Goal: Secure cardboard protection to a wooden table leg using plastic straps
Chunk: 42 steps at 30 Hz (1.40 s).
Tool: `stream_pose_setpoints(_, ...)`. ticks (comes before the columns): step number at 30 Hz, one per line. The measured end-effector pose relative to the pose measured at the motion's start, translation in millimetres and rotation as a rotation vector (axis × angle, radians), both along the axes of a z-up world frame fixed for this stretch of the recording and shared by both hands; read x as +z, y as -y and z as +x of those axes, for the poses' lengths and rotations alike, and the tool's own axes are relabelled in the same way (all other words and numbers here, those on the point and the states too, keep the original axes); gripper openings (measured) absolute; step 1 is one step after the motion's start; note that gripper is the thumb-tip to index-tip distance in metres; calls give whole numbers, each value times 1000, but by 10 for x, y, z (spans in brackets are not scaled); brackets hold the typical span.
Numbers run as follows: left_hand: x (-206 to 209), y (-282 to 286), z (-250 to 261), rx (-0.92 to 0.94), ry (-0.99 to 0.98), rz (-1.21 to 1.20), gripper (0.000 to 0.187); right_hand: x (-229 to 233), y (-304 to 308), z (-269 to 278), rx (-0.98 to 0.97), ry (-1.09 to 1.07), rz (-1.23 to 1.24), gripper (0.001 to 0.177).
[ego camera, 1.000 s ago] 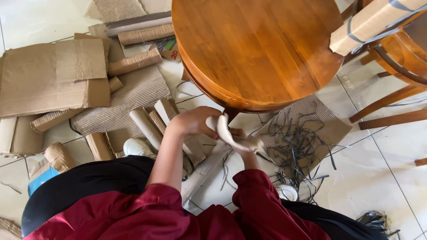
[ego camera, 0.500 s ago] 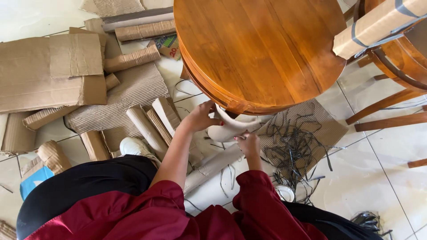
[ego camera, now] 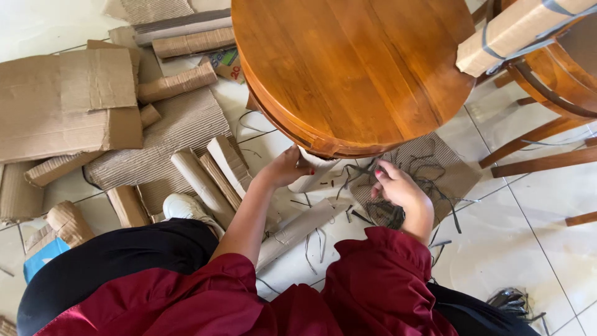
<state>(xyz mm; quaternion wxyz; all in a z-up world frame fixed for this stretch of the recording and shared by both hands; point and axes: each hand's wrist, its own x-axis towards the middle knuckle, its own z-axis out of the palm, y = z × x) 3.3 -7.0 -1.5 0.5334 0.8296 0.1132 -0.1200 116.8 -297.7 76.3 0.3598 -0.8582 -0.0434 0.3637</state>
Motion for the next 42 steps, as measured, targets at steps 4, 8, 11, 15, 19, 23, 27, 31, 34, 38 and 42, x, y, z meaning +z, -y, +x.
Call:
stream_pose_setpoints(4,78,73,-17,8,-51,9,81,214,-5,-65,-21,-2,-41,50)
stream_pose_setpoints(8,-127,140,31,4,-74,60,79,-49,63,7,116,-33,-180,43)
stream_pose_setpoints(11,-4,148,-9,2,-73,65,77,-136,145,36,203,-5,-307,35)
stream_pose_setpoints(15,32,139,-19,5,-71,52,69,-280,276,94,281,184,-521,39)
stream_pose_setpoints(19,22,134,3,-9,-80,64,69,-178,254,73,234,255,-542,32)
stream_pose_setpoints(23,35,125,-1,-7,-86,44,61,-319,-28,23,119,298,-233,20)
stream_pose_setpoints(27,278,129,-63,0,-70,-35,57,98,-625,-412,249,237,-78,32)
stream_pose_setpoints(31,252,151,-71,-19,-99,-58,58,30,-1045,-537,333,233,5,38)
stream_pose_setpoints(34,-149,133,-2,1,-65,-138,72,-384,-1047,-525,259,368,173,76)
stream_pose_setpoints(38,178,236,-85,96,-34,-452,97,-596,-1084,-491,186,468,371,67)
stream_pose_setpoints(42,720,367,-239,273,239,-1268,87,-716,-1161,-482,89,414,515,67)
